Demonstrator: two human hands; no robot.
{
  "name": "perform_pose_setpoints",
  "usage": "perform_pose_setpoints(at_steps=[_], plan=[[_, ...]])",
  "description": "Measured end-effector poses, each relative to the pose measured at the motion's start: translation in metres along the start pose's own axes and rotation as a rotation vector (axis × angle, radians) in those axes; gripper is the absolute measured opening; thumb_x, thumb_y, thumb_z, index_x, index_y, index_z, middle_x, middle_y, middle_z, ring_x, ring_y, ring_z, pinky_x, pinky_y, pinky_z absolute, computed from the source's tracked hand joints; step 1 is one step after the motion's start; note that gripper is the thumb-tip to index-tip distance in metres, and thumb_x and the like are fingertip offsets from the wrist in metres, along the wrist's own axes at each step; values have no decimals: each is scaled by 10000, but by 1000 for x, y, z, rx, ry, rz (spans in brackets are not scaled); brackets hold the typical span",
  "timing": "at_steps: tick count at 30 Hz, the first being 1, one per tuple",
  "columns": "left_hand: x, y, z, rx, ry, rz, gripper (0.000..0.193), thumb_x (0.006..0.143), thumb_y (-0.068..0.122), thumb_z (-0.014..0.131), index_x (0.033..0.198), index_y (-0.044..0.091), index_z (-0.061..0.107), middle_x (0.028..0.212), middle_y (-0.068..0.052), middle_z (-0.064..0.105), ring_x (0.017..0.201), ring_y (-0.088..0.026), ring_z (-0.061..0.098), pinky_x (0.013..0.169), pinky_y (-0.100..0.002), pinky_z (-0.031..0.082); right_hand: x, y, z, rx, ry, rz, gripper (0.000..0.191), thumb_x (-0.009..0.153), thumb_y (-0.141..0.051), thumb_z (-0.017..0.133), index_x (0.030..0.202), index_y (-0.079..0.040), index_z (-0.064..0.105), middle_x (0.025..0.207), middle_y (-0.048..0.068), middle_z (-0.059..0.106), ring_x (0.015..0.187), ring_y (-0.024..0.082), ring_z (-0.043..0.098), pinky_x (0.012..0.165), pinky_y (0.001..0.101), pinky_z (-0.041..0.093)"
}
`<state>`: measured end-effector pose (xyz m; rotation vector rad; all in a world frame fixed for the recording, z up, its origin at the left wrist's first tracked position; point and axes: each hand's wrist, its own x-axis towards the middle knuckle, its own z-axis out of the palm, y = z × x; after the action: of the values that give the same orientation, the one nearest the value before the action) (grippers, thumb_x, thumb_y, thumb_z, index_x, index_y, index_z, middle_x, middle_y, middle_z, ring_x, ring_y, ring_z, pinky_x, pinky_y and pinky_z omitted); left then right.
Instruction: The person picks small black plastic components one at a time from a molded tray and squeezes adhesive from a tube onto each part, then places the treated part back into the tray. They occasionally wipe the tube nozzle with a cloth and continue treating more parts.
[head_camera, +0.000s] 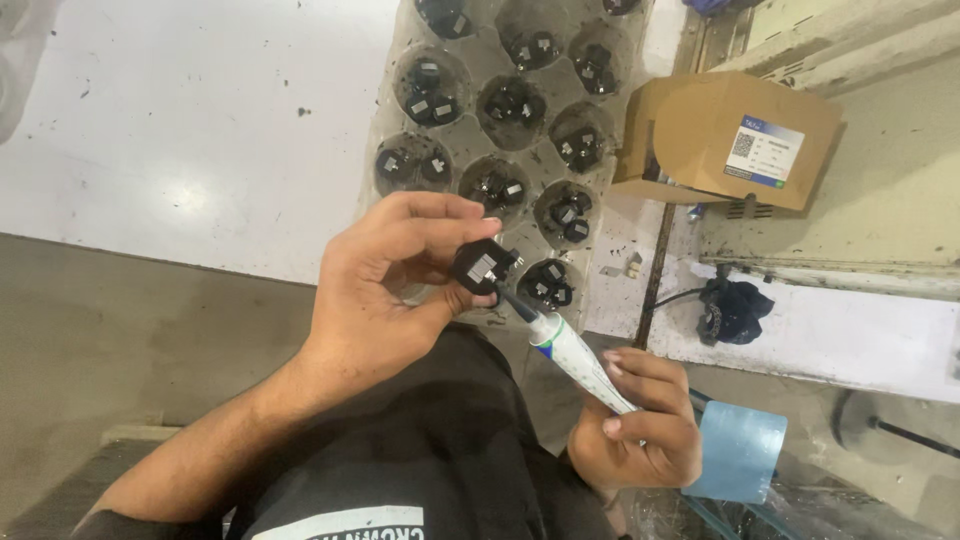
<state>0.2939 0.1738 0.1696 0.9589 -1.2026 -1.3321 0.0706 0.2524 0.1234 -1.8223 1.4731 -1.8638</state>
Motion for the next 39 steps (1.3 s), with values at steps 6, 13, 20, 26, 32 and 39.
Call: perform_pose_setpoints(at_steps=[6,13,20,26,32,39], plan=[[-6,-2,-25,-36,-15,-93,550,839,-226,642,1299,67,712,1102,-39,595,981,-98,633,912,-259,689,-1,-11,25,21,-11,-10,421,814,115,828,859,-82,459,888,155,658,853,293,707,778,440,643],[-9,-6,-40,-40,-22,-99,535,839,-208,679,1288,82,703,1103,-4,610,960,-73,644,882,-245,660,8,-18,35,-132,-119,-144,401,764,195,749,762,-58,438,821,167,660,766,292,685,661,422,630],[-11,-10,-41,-85,-29,-169,554,815,-213,671,1280,84,719,1103,-22,600,892,-81,606,848,-249,673,14,-16,31,-93,-153,-191,333,717,197,664,722,-41,430,795,170,632,747,275,660,624,415,631],[-9,-10,-33,-141,-22,-178,529,834,-196,681,1284,81,701,1127,-28,617,916,-84,680,853,-242,656,14,-16,24,-124,-162,-194,362,768,195,695,761,-40,420,827,159,642,739,250,649,647,427,640],[-12,-15,-23,-103,-19,-161,540,830,-202,683,1294,71,711,1097,-33,602,896,-86,664,834,-240,647,17,-18,15,-196,-164,-198,412,778,176,758,774,-48,412,834,147,654,778,268,667,645,418,643],[-17,-43,-10,-541,-73,-230,489,881,-149,706,1341,4,638,1266,-62,702,1092,-88,681,900,-243,613,16,-21,6,-239,-180,-172,410,813,135,765,775,-60,406,852,151,663,807,283,691,656,409,634]])
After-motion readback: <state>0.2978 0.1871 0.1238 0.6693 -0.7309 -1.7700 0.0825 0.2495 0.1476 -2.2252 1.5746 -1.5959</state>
